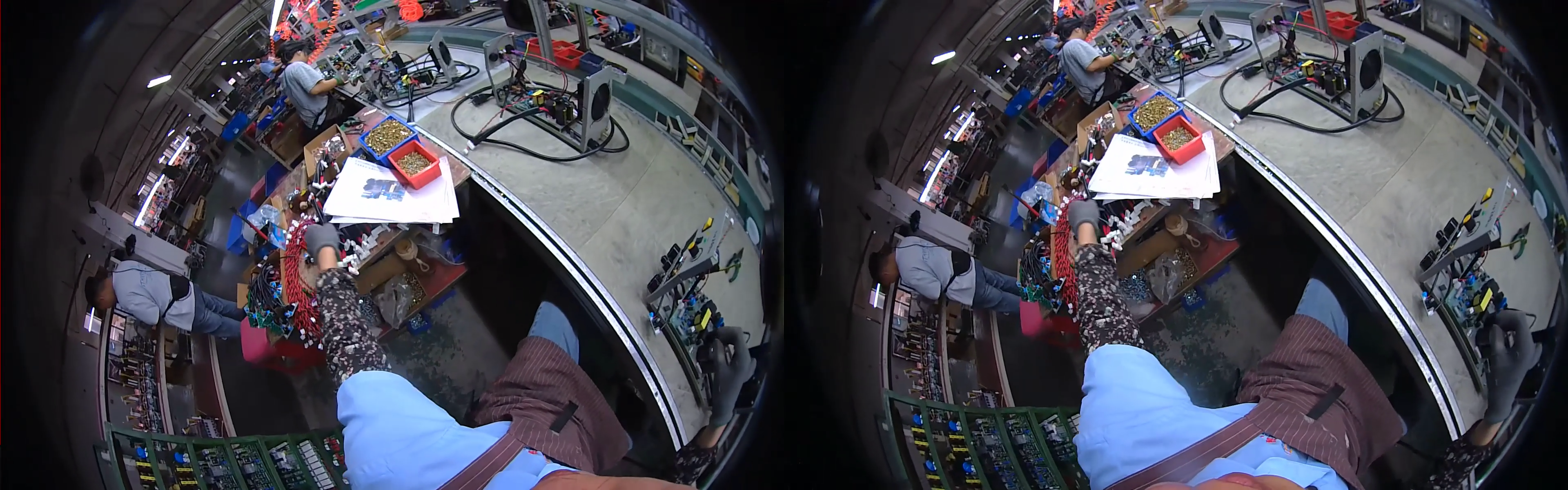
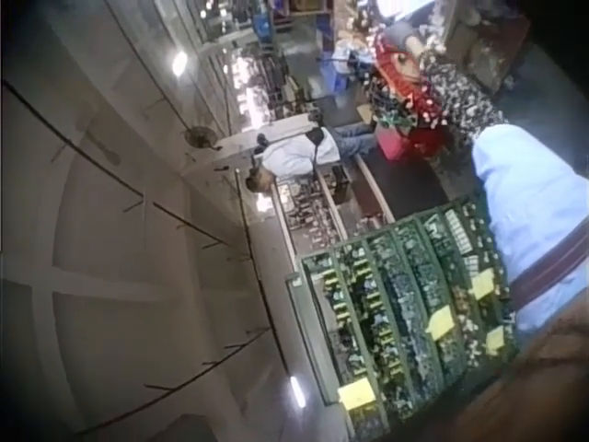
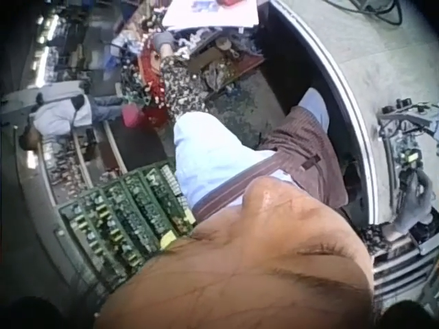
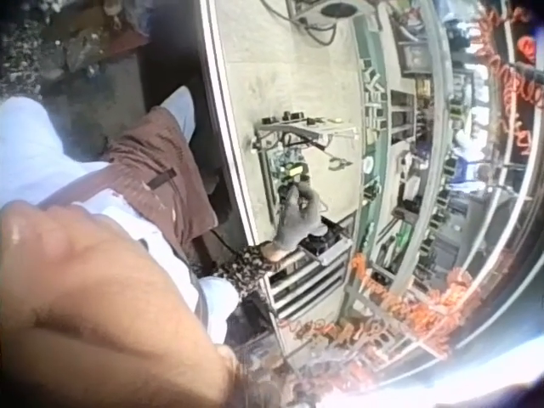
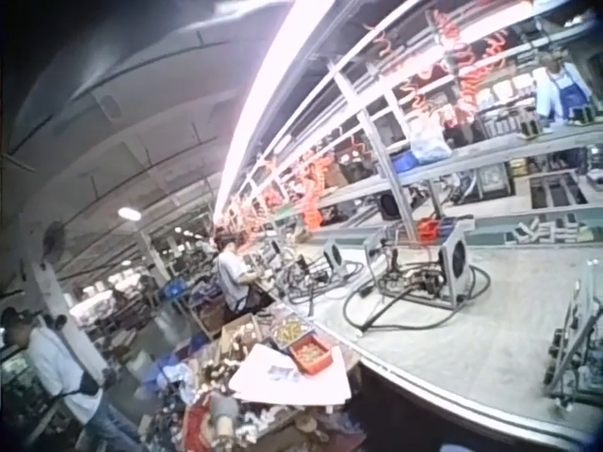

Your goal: Assembling and testing electronic components on a production line using an air screwdriver.

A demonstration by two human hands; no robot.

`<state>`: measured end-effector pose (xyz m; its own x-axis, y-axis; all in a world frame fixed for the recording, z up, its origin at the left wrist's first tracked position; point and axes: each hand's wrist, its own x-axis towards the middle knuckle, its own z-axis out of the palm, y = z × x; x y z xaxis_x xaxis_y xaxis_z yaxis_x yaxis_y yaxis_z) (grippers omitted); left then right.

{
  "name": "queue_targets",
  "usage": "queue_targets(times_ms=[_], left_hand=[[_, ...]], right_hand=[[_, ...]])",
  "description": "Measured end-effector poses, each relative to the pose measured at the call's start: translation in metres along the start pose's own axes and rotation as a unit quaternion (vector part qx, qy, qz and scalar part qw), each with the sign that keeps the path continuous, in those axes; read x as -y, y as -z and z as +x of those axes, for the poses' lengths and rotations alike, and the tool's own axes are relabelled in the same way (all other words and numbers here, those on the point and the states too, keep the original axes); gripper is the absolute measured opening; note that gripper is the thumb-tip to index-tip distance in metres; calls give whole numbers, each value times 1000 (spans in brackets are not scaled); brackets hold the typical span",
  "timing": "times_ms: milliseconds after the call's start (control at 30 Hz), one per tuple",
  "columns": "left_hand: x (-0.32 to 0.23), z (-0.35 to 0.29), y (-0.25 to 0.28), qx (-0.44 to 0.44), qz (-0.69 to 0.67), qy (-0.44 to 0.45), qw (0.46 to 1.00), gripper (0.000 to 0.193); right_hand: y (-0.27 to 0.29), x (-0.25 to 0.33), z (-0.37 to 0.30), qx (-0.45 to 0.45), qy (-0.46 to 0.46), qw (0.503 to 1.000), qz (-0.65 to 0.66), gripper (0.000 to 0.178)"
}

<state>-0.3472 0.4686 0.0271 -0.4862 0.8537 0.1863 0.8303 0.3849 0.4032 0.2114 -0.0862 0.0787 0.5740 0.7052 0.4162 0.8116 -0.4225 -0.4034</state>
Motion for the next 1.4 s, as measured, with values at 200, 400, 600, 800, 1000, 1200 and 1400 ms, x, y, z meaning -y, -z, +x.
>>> queue_targets(times_ms=[200,400,600,800,1000,1200,1400], left_hand=[[-18,35,114,-180,77,-174,965,21],[-84,-112,222,-309,-410,-349,784,23],[-73,-262,245,-312,31,-651,691,12],[-161,-354,173,645,-228,-660,311,15],[-171,-484,75,856,-303,-211,361,26],[-165,-568,35,914,-235,-165,286,41],[-174,-574,11,935,-241,-81,247,53]], right_hand=[[17,19,-13,33,-50,994,96,14],[27,59,-27,46,-36,987,151,20],[10,149,4,-13,173,946,273,40],[-3,181,-27,84,200,915,339,63],[-4,107,-86,157,-91,952,246,42],[-6,68,-104,57,-202,963,167,32],[-23,57,-96,11,-235,956,178,30]])
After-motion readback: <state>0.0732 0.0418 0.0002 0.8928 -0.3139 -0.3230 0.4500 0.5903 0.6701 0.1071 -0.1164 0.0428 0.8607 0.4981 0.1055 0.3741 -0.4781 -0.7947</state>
